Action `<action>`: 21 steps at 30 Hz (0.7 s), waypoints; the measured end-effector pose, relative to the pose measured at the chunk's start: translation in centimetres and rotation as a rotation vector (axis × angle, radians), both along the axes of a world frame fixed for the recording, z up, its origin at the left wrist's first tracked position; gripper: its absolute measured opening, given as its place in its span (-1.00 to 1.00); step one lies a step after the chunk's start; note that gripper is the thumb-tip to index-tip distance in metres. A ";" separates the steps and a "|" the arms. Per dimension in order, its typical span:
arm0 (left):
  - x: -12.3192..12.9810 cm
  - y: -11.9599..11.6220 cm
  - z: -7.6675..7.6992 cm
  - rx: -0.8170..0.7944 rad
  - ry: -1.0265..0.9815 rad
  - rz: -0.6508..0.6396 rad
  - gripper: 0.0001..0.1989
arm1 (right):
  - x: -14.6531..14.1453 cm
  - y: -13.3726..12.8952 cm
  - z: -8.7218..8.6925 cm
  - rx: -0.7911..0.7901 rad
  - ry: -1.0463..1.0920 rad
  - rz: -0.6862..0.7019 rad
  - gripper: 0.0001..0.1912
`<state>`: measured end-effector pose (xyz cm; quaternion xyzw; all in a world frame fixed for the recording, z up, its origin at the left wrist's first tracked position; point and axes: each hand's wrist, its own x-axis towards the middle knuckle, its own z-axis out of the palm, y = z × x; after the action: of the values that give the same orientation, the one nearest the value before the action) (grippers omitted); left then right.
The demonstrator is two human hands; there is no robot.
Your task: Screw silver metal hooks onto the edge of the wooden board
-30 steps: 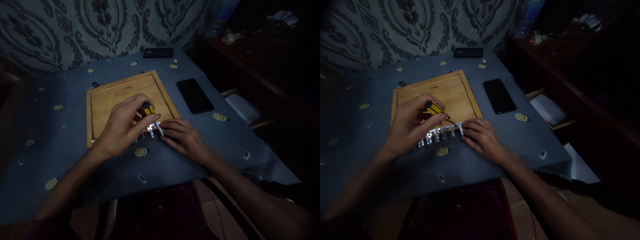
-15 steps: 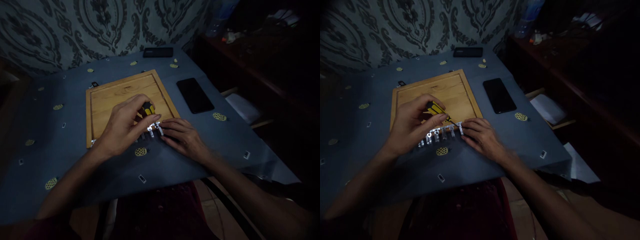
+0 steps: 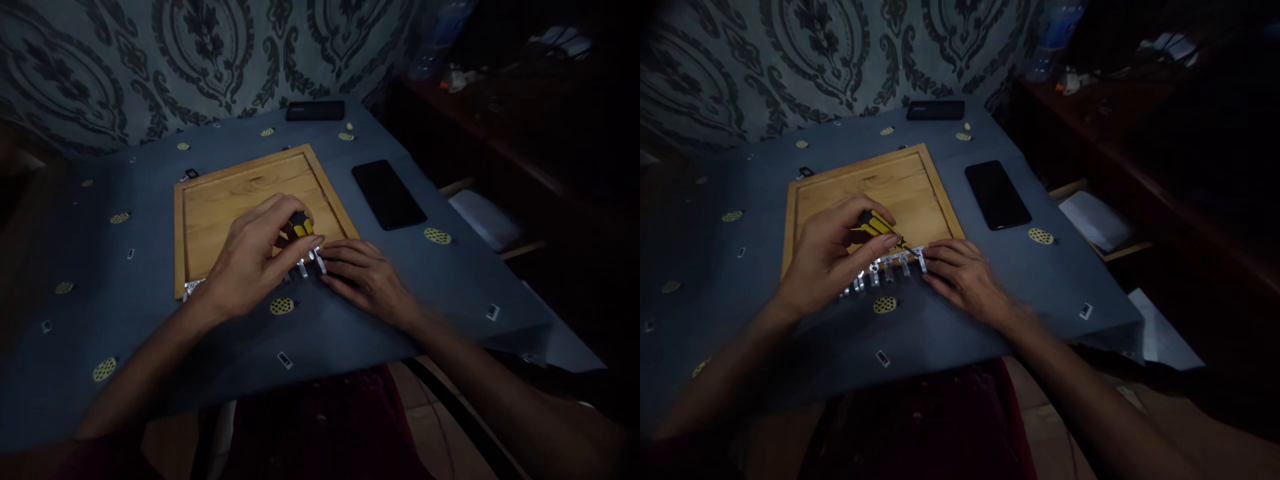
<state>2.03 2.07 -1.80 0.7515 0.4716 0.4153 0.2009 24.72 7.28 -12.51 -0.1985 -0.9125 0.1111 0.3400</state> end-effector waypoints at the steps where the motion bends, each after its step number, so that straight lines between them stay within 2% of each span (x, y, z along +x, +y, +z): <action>1: 0.0 0.0 0.1 0.000 0.004 -0.002 -0.86 | 0.0 0.0 0.0 0.000 0.003 0.002 -0.86; 21: 0.2 0.2 0.5 -0.016 0.064 0.022 -0.87 | 0.1 0.0 -0.1 -0.011 -0.004 0.010 -0.85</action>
<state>2.23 2.31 -1.30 0.7574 0.4896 0.3894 0.1872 24.81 7.27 -12.57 -0.1961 -0.9135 0.1176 0.3364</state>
